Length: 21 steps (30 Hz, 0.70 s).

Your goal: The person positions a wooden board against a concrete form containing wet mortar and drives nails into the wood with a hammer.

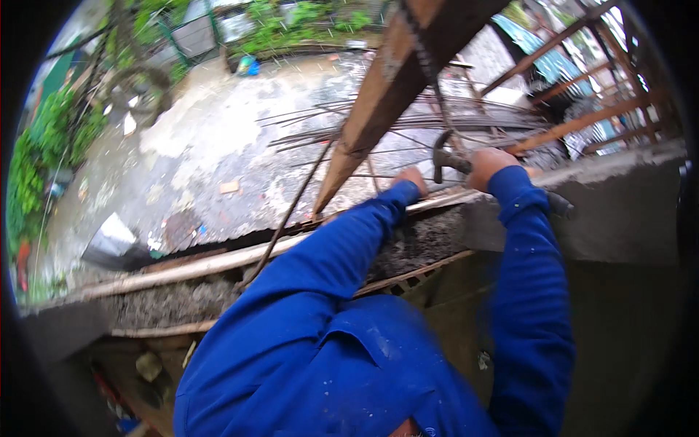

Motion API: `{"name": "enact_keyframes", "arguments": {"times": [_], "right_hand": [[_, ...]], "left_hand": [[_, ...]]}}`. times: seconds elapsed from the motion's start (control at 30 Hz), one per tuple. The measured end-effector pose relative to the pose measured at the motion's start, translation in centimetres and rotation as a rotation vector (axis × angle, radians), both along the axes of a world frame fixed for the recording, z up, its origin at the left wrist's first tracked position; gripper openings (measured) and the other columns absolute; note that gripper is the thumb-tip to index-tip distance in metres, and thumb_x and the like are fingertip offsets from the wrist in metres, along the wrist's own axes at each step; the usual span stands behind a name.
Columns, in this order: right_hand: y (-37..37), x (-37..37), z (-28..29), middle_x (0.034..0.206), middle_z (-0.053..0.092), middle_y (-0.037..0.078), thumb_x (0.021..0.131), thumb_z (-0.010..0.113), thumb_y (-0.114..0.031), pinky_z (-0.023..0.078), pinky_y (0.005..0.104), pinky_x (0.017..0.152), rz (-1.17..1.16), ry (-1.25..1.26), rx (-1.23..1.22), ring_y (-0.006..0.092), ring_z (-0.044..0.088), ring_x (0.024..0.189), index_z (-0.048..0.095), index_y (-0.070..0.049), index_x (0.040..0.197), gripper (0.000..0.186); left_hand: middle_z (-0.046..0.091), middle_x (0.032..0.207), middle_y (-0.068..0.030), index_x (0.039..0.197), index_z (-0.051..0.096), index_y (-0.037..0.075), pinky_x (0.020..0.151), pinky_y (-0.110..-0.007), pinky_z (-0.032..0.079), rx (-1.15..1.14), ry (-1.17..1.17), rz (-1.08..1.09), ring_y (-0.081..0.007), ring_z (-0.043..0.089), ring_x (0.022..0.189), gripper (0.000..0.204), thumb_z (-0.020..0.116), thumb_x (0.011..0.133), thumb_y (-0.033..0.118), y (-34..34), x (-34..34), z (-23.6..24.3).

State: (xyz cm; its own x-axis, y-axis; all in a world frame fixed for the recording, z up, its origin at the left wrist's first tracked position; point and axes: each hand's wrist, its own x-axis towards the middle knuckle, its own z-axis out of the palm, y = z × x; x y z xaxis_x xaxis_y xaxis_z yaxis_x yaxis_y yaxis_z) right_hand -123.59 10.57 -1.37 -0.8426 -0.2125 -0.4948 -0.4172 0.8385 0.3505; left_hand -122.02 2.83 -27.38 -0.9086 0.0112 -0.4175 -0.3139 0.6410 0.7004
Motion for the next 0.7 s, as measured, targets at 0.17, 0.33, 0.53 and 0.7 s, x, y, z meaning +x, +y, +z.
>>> {"name": "enact_keyframes", "arguments": {"times": [0.17, 0.33, 0.53, 0.7], "right_hand": [[-2.2, 0.0, -1.8, 0.102, 0.066, 0.022, 0.071, 0.061, -0.021, 0.05, 0.0401, 0.088, 0.147, -0.038, 0.016, 0.0346, 0.063, 0.099, 0.068, 0.001, 0.094, 0.033], [-4.2, 0.5, -3.0, 0.096, 0.066, 0.021, 0.071, 0.062, -0.027, 0.051, 0.0406, 0.084, 0.335, -0.112, 0.045, 0.0354, 0.064, 0.093, 0.068, -0.002, 0.095, 0.034], [-4.5, -1.1, -5.5, 0.105, 0.065, 0.023, 0.068, 0.066, -0.026, 0.05, 0.0397, 0.088, 0.386, -0.189, 0.104, 0.0352, 0.063, 0.099, 0.067, -0.002, 0.103, 0.042], [-3.0, -2.2, -6.0, 0.098, 0.066, 0.022, 0.07, 0.065, -0.025, 0.051, 0.0409, 0.084, 0.371, -0.076, 0.079, 0.0351, 0.064, 0.094, 0.068, -0.001, 0.092, 0.033]], "left_hand": [[0.058, 0.098, -0.0184, 0.105, 0.053, 0.004, 0.077, -0.046, 0.046, -0.117, 0.308, 0.271, -0.0357, 0.06, 0.09, 0.024, 0.048, 0.083, 0.011, 3.4, 10.4, 5.4], [0.055, 0.081, -0.0187, 0.088, 0.05, 0.003, 0.072, -0.046, 0.041, 0.068, 0.779, 0.408, -0.0385, 0.054, 0.08, 0.009, 0.047, 0.081, 0.007, 2.3, 13.0, 5.3], [0.054, 0.078, -0.0157, 0.087, 0.05, 0.003, 0.076, -0.045, 0.04, -0.012, 0.767, 0.429, -0.0343, 0.054, 0.083, 0.01, 0.047, 0.08, 0.009, 3.2, 13.2, 4.7], [0.059, 0.076, -0.0164, 0.083, 0.055, 0.003, 0.075, -0.045, 0.042, 0.018, 0.674, 0.389, -0.0342, 0.057, 0.08, 0.01, 0.049, 0.08, 0.011, 2.9, 12.7, 5.4]]}}
